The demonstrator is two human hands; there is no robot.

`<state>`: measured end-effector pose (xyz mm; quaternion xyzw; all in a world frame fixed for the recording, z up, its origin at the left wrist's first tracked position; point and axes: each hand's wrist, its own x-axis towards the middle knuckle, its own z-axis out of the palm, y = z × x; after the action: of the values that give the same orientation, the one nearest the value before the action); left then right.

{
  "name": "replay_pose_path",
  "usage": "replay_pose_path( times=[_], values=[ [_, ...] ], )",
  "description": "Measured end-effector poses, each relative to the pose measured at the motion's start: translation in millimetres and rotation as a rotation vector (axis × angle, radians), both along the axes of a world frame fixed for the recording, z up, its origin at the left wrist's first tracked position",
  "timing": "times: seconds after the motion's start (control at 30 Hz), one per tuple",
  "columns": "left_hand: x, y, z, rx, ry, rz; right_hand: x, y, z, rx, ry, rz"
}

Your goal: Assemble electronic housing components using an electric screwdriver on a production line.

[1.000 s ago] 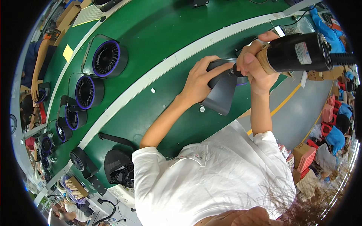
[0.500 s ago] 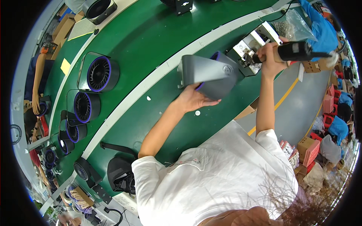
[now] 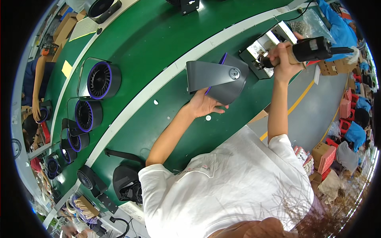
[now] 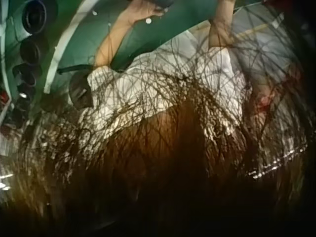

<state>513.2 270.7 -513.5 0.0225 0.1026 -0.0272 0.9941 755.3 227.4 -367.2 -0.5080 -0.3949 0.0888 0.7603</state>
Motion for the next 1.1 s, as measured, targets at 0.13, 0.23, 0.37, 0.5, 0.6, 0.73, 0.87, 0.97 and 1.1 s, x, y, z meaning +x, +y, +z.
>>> replay_pose_path(
  times=[0.13,0.23,0.37,0.5,0.6,0.73,0.87,0.97,1.1],
  values=[
    [2.9,1.1,4.0,0.032,-0.017,0.009,10.4,0.9,-7.1,0.021,-0.084,-0.055],
    [4.8,0.2,8.8,0.06,0.012,0.007,10.7,-2.7,-28.1,0.023,-0.134,-0.104],
    [3.7,0.5,5.8,0.104,0.022,-0.003,4.1,-4.0,-36.9,-0.011,-0.139,-0.121],
    [1.7,0.2,2.1,0.086,0.0,0.011,-0.7,1.7,-22.4,-0.071,-0.045,-0.027],
    [3.6,2.0,2.2,0.092,-0.001,0.012,-11.3,6.7,-0.1,-0.059,0.032,0.059],
    [-0.1,0.2,0.8,0.095,0.017,0.004,-39.6,0.8,53.6,0.036,0.048,0.226],
    [0.7,1.5,1.3,0.124,0.036,-0.005,-65.0,6.5,66.7,0.115,0.014,0.363],
    [1.6,0.6,3.0,0.123,0.033,-0.002,-73.7,10.4,61.0,0.062,-0.035,0.376],
    [1.3,-0.4,7.4,0.083,-0.009,0.005,-77.7,14.3,55.4,0.094,0.017,0.345]
  ],
)
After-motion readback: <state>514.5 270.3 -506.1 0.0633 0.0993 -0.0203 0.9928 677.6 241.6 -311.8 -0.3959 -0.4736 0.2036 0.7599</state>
